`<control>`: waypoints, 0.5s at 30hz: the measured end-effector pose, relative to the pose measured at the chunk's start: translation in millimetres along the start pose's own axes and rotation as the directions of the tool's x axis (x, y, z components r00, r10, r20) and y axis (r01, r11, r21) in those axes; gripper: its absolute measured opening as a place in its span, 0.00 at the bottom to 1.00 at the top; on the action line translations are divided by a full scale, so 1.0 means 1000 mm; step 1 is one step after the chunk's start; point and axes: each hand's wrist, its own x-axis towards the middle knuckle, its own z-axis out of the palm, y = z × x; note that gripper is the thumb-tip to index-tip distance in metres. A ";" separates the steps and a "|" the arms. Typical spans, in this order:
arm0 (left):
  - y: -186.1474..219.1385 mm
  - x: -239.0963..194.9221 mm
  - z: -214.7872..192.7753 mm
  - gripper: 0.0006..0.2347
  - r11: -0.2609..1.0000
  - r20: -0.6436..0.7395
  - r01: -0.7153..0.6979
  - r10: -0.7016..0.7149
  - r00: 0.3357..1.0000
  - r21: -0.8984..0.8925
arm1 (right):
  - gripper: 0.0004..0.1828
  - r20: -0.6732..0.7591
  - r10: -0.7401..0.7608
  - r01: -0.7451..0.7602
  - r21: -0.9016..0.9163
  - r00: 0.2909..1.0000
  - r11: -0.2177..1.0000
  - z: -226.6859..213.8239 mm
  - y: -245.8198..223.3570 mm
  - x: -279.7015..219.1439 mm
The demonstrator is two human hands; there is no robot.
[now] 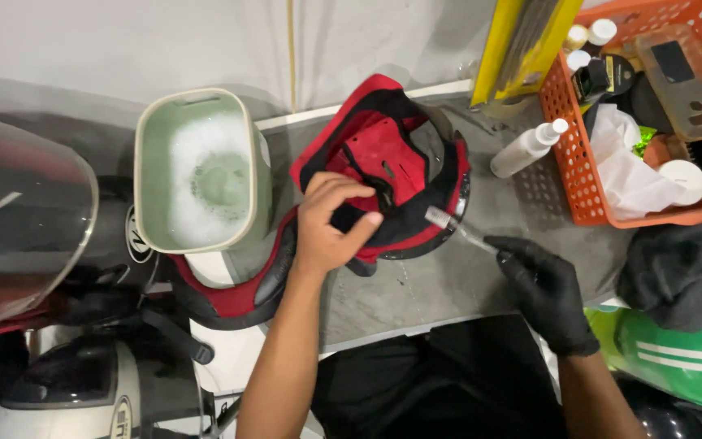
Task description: The person sprays a cleaning solution onto the interior padding of a red motorcycle helmet and scrubs the fabric with a toothbrush. They repeatedly dip the toothbrush into a bucket of soapy water to rinse it while continuing to clean different sections of the helmet's interior.
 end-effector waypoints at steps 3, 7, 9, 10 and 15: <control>0.006 -0.003 0.011 0.17 0.948 0.168 -0.119 0.071 0.983 0.296 | 0.08 0.010 -0.078 0.078 -0.193 0.997 0.978 0.000 0.007 -0.013; 0.008 -0.003 0.018 0.23 0.905 0.276 -0.081 -0.041 0.960 0.417 | 0.10 0.045 -0.313 0.288 -0.530 0.949 0.798 0.000 0.036 -0.020; 0.006 -0.004 0.017 0.21 0.907 0.286 -0.064 -0.063 0.956 0.415 | 0.08 0.093 -0.375 0.362 -0.544 0.922 0.757 0.005 0.021 -0.020; 0.006 -0.005 0.017 0.20 0.909 0.290 -0.043 -0.086 0.953 0.414 | 0.07 0.148 -0.435 0.438 -0.555 0.888 0.707 0.007 0.013 -0.020; 0.007 -0.003 0.019 0.18 0.903 0.328 -0.021 -0.134 0.935 0.430 | 0.10 0.146 -0.508 0.463 -0.666 0.849 0.584 -0.011 0.104 -0.022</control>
